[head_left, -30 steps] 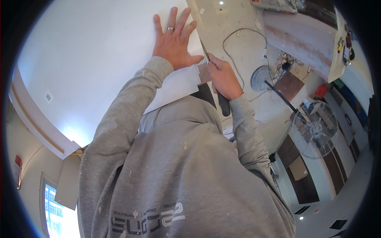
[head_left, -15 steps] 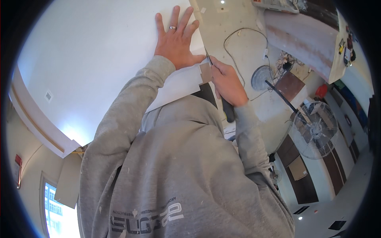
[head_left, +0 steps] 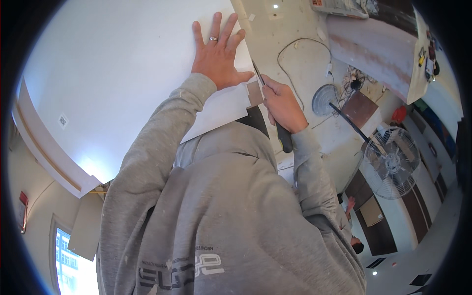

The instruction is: The person uses a hand file to smooth the edges of a white laminate sheet on a countertop, moving the tool repeatedly along the corner.

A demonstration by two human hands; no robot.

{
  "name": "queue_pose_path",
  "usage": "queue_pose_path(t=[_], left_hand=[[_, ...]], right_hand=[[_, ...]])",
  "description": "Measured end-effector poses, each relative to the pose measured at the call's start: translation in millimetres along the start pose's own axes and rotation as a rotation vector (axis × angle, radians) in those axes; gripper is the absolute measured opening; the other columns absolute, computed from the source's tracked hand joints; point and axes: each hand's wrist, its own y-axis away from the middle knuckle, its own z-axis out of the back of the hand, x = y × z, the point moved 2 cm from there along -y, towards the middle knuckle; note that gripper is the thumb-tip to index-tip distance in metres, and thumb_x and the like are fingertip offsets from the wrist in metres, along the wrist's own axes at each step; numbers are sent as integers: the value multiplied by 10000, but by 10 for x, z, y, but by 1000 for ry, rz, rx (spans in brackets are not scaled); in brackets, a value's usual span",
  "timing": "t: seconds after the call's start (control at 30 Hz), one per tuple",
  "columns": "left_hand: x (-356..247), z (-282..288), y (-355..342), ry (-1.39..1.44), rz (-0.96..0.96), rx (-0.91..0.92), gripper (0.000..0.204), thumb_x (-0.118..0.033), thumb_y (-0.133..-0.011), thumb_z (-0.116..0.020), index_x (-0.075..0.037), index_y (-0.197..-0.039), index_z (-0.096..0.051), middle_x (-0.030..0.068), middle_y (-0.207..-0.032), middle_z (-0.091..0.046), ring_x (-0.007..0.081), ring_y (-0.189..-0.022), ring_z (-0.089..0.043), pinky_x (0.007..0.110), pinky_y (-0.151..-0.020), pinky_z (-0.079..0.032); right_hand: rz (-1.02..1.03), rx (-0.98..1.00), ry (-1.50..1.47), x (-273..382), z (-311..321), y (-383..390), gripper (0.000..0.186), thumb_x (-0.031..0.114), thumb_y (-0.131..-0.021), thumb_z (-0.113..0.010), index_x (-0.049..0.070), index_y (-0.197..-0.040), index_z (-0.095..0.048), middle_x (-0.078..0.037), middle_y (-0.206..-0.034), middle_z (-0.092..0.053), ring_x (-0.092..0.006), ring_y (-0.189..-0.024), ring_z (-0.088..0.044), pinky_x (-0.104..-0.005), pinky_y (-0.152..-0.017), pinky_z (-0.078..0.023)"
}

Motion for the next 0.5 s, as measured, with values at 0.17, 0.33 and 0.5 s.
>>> queue_pose_path(t=[0.17, 0.33, 0.5], left_hand=[[-29, 136, -104, -31, -9, -11, 1137, -720, -750, -837, -101, -1640, -497, 78, -1865, -130, 383, -1729, 28, 811, -1280, 56], [34, 117, -4, -27, 1, 0, 1131, -717, -766, -834, -110, -1656, -489, 75, -1867, -139, 378, -1729, 9, 779, -1305, 64], [109, 86, 323, 37, -138, -33, 1000, -672, -875, -786, -131, -1661, -488, 31, -1849, -233, 313, -1731, -63, 672, -1373, 20]], right_hand=[[96, -92, 4, 21, -3, -131, 503, 182, -1103, -442, -35, -1529, -599, -112, -697, -639, -190, -453, -605, -375, -495, -522], [-33, -2, 85, -710, 97, -283, 529, 221, -1100, -486, -40, -1551, -576, -109, -714, -651, -202, -464, -620, -381, -485, -517], [-90, -306, -78, -891, 218, 17, 514, 240, -1121, -526, -42, -1549, -569, -81, -716, -622, -172, -463, -585, -371, -463, -486]])
